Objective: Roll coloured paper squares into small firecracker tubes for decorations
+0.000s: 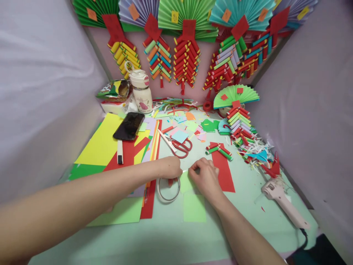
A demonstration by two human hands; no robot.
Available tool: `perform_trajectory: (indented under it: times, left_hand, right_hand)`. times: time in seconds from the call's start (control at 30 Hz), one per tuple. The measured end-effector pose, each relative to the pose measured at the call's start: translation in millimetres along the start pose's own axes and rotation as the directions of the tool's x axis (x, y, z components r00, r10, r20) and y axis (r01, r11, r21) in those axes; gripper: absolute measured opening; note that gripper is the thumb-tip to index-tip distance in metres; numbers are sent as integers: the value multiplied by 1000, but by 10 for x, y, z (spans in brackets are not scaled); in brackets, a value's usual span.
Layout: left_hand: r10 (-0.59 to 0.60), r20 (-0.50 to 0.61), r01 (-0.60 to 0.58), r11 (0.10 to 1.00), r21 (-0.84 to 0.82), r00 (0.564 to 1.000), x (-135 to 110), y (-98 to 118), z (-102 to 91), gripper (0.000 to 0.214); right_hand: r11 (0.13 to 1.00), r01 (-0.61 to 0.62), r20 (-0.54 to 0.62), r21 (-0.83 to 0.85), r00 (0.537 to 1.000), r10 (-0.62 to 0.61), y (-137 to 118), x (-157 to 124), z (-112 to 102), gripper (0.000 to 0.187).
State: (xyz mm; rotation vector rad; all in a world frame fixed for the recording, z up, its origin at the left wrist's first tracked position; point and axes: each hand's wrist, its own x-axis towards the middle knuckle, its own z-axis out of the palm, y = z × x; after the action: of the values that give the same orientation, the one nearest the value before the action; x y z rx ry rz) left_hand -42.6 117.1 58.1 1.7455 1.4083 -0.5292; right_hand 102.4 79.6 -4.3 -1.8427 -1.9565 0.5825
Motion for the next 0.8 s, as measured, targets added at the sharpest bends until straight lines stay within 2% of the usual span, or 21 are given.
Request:
perform_trajectory:
  times: [0.33, 0.43, 0.5, 0.6, 0.7, 0.8]
  left_hand:
    - [-41, 31, 42, 998, -39, 999, 24, 2, 11, 20]
    - [-43, 32, 44, 998, -39, 999, 46, -15, 14, 19]
    - [-26, 25, 27, 999, -25, 999, 42, -14, 12, 20]
    - [-2, 27, 2, 1000, -9, 1000, 11, 1, 9, 22]
    - [2, 10, -2, 1000, 4, 1000, -19, 11, 12, 22]
    - [-1, -4, 1, 1000, 20, 1000, -38, 11, 25, 21]
  right_hand:
    - [997, -31, -54, -77, 998, 26, -6, 30, 60, 11]
    - [999, -18, -88, -34, 996, 15, 55, 47, 11, 7]
    - [999, 25, -160, 35, 987, -19, 113, 39, -47, 5]
    - [972, 209, -228, 108, 957, -181, 178, -23, -118, 15]
    - [906, 419, -119, 65, 905, -409, 177, -128, -116, 23]
    - [868, 493, 4, -58, 870, -494, 126, -222, -59, 24]
